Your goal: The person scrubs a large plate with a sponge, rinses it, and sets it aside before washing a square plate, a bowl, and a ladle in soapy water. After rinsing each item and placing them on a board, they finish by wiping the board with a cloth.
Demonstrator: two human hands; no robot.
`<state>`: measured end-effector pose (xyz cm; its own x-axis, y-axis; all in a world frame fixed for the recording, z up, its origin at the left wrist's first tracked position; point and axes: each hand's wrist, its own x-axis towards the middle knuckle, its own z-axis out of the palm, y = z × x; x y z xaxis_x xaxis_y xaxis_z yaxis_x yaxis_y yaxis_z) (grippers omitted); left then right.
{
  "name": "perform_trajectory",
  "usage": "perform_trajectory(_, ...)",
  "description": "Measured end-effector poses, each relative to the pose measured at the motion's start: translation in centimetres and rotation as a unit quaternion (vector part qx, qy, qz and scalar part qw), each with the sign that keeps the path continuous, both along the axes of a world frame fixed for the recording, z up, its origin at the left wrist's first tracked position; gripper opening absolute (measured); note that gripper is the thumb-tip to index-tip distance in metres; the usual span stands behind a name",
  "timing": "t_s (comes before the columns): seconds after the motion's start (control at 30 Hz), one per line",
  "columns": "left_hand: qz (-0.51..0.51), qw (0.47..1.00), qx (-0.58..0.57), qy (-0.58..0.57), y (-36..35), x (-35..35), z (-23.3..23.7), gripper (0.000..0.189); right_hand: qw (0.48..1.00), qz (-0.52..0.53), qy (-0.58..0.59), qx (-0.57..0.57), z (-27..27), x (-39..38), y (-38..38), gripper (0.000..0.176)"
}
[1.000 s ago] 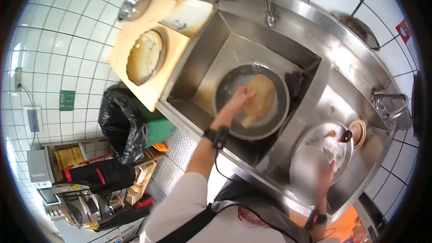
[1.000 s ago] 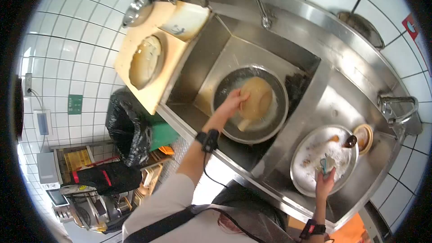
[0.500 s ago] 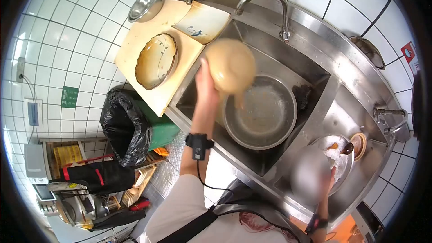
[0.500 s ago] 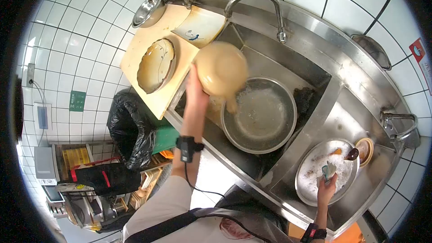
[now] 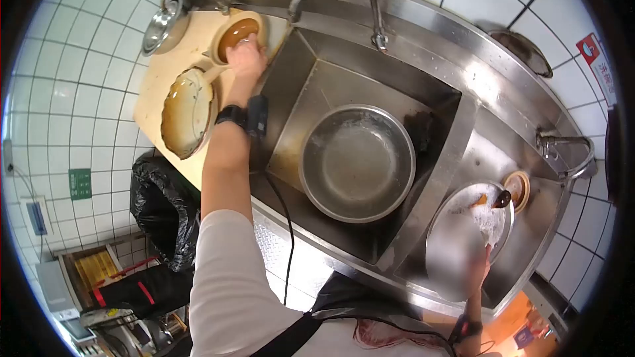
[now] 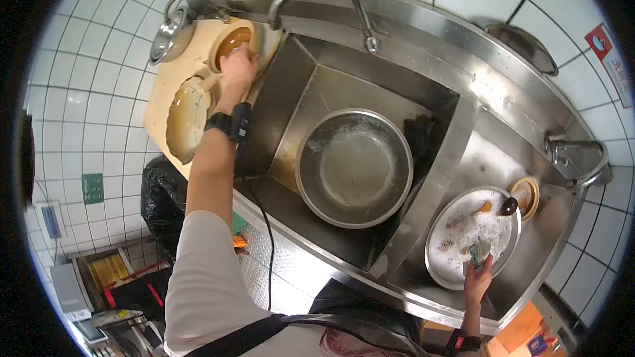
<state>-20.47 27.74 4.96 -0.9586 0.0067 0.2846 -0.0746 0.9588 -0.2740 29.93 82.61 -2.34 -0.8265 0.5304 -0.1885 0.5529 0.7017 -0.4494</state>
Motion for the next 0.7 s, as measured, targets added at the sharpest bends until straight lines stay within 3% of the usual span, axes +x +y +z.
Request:
perform_trajectory(0.1,0.021,0.999,-0.033,-0.036,0.1,-0.6,-0.4,0.030,0.999,-0.021,-0.033,0.007,1.1,-0.6,-0.4,0.046)
perform_trajectory(0.23,0.023,0.999,-0.039,-0.029,0.5,-1.1,-1.6,0.027,1.000,-0.006,0.005,-0.029,0.6,-0.4,-0.4,0.044)
perform_trajectory(0.33,0.090,0.996,-0.011,-0.022,1.4,-1.1,-1.7,0.029,0.999,-0.004,-0.019,-0.031,-0.3,0.3,0.3,0.047)
perform_trajectory(0.4,0.127,0.986,-0.107,0.002,2.5,-0.7,-0.7,0.039,0.999,0.016,-0.027,-0.023,-1.2,1.0,1.3,0.051)
perform_trajectory(0.43,0.124,0.987,-0.100,-0.004,3.6,0.9,0.3,0.055,0.998,0.031,-0.049,0.008,-3.4,2.4,3.0,0.055)
perform_trajectory(0.47,0.019,0.987,-0.146,0.067,3.4,2.5,0.6,0.067,0.990,-0.008,-0.131,-0.046,-0.9,0.2,2.2,0.056)
perform_trajectory(0.5,0.024,0.999,-0.017,0.014,4.6,3.0,1.6,0.066,0.984,-0.022,-0.176,-0.016,-0.3,-0.6,2.3,0.057)
perform_trajectory(0.53,-0.093,0.989,0.060,0.095,6.7,5.4,2.7,0.056,0.991,-0.005,-0.134,0.026,-3.1,1.2,4.2,0.059)
perform_trajectory(0.57,-0.167,0.963,0.159,0.138,7.8,6.9,2.5,0.047,0.979,-0.054,-0.196,0.018,-3.8,0.9,5.3,0.059)
perform_trajectory(0.6,-0.118,0.939,0.308,0.094,12.3,10.9,4.2,0.036,0.978,-0.081,-0.191,0.011,-3.7,0.1,5.8,0.059)
perform_trajectory(0.67,-0.192,0.820,0.538,0.028,19.2,17.5,4.2,0.018,0.981,-0.077,-0.172,0.038,-7.3,0.6,8.6,0.055)
perform_trajectory(0.7,-0.253,0.830,0.494,-0.046,21.9,21.0,3.8,0.016,0.977,-0.079,-0.190,0.047,-8.1,0.2,8.9,0.054)
